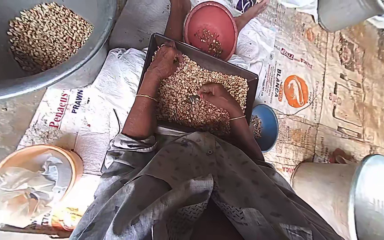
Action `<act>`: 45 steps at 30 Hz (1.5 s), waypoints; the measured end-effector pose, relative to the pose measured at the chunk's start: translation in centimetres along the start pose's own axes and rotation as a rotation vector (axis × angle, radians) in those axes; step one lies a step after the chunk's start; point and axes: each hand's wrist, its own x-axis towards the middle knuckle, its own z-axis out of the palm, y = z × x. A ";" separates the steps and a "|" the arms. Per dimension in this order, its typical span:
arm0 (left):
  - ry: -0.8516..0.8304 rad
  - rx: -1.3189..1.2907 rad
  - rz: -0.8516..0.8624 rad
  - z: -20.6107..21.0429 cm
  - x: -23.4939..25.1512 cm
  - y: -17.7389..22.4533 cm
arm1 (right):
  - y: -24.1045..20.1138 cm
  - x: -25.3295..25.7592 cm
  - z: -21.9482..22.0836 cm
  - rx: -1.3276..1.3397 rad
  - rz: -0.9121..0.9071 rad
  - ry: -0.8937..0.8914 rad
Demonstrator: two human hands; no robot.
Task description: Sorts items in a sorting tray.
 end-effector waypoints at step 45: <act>0.002 0.039 -0.101 0.0 0.1 0.1 | -0.5 6.3 2.4 -0.304 -0.161 0.118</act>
